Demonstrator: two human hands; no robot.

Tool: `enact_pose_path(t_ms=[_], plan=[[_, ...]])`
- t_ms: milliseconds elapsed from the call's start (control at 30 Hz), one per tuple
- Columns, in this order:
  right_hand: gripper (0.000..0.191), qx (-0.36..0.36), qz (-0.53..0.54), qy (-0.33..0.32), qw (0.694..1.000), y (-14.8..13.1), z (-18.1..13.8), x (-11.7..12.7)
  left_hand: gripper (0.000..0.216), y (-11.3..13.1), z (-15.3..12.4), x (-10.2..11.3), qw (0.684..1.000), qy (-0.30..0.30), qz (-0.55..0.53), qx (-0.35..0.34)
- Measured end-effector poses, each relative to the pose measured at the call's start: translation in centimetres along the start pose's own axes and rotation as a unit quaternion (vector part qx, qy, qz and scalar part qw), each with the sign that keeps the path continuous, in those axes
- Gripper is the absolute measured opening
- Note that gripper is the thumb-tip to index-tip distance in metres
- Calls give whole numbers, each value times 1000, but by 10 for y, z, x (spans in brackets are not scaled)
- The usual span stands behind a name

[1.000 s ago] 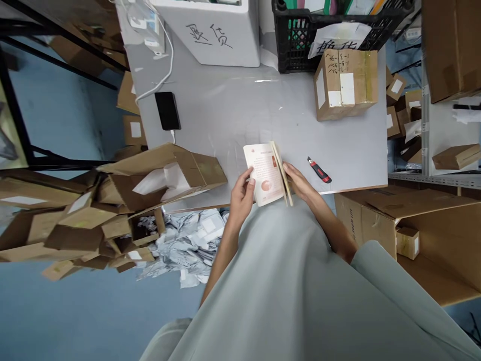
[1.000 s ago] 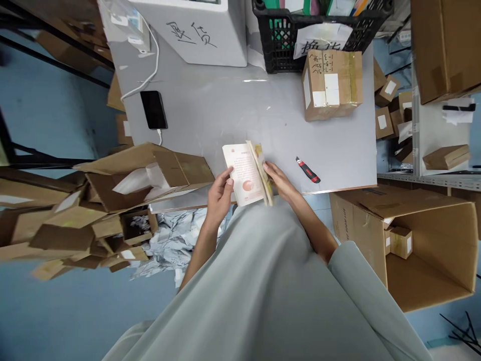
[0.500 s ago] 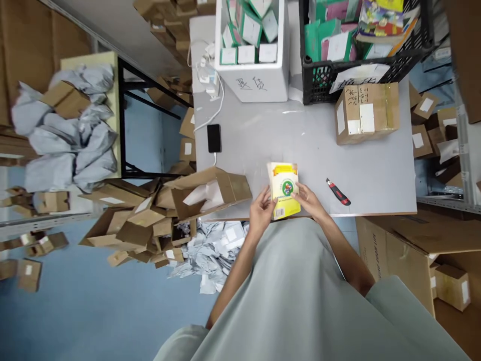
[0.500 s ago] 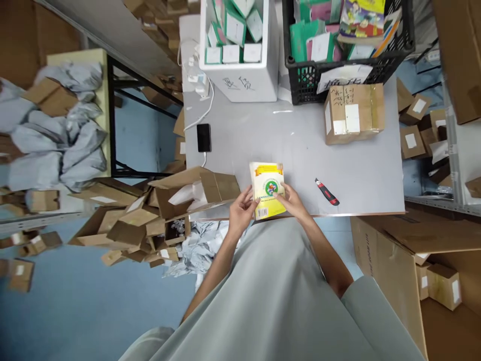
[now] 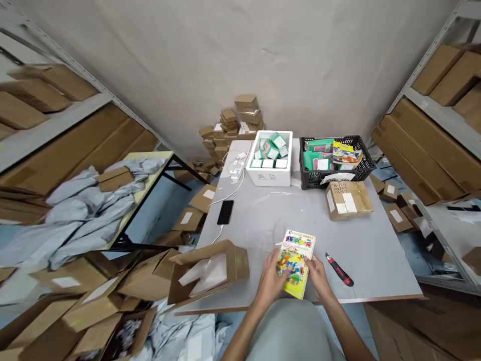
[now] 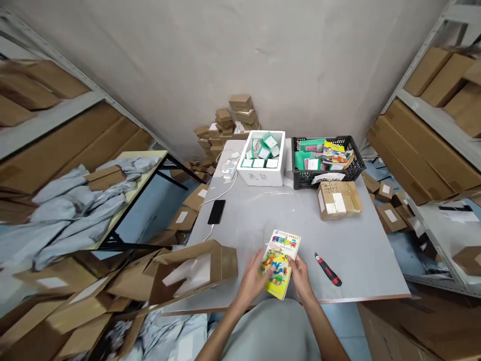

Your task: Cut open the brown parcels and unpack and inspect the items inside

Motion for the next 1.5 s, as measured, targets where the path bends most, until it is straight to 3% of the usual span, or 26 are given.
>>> enact_pose_path(t_ms=[67, 167, 233, 333, 533, 667, 800, 900, 1000, 1067, 1200, 1300, 1367, 1400, 1433, 1500], plan=[[72, -5, 12, -11, 1000, -23, 4, -1, 99, 0, 13, 14, 995, 15, -73, 72], [77, 13, 30, -20, 999, -49, 10, -8, 106, 4, 23, 22, 963, -73, -201, 163], [81, 28, 36, -20, 999, -57, 13, -15, 97, 11, 23, 25, 948, -133, -234, 171], [81, 52, 39, -19, 998, -59, 15, -24, 82, 16, 21, 30, 944, -161, -231, 171], [71, 66, 44, -55, 995, -35, 2, -18, 71, -1, 33, 28, 945, -127, -218, 207], [82, -8, -3, -57, 998, 2, -9, 3, 78, -18, 41, 14, 950, -104, -193, 223], [92, -6, 21, -18, 1000, 18, -12, 24, 85, -11, 45, -5, 956, -142, -165, 197], [91, 31, 44, 3, 999, 3, -2, 37, 91, 18, 56, -19, 953, -168, -174, 180], [84, 84, 56, 23, 995, -41, 27, 50, 93, 68, 81, -36, 948, -202, -199, 142], [79, 128, 59, 37, 989, -89, 57, 56, 97, 116, 105, -49, 948, -215, -218, 90], [75, 232, 104, 49, 966, -206, 121, 50, 89, 240, 156, -74, 939, -224, -253, -59], [67, 298, 176, 83, 934, -269, 154, 45, 73, 311, 183, -77, 949, -143, -257, -116], [64, 302, 181, 98, 931, -275, 164, 46, 61, 325, 188, -77, 954, -121, -236, -140], [63, 293, 174, 98, 935, -267, 165, 47, 56, 319, 186, -76, 955, -120, -230, -143], [62, 277, 162, 96, 942, -252, 164, 50, 54, 305, 181, -76, 957, -125, -222, -141], [64, 232, 136, 86, 959, -205, 152, 59, 56, 252, 164, -74, 963, -136, -204, -116]])
Point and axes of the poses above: each hand's wrist, its own z-axis towards the middle knuckle, its own x-axis out of the back of the hand, y = z × x, the point moved 4 cm from there along z, towards the middle knuckle, and after that the axes turned 7 degrees about x, right-handed, at the moved point
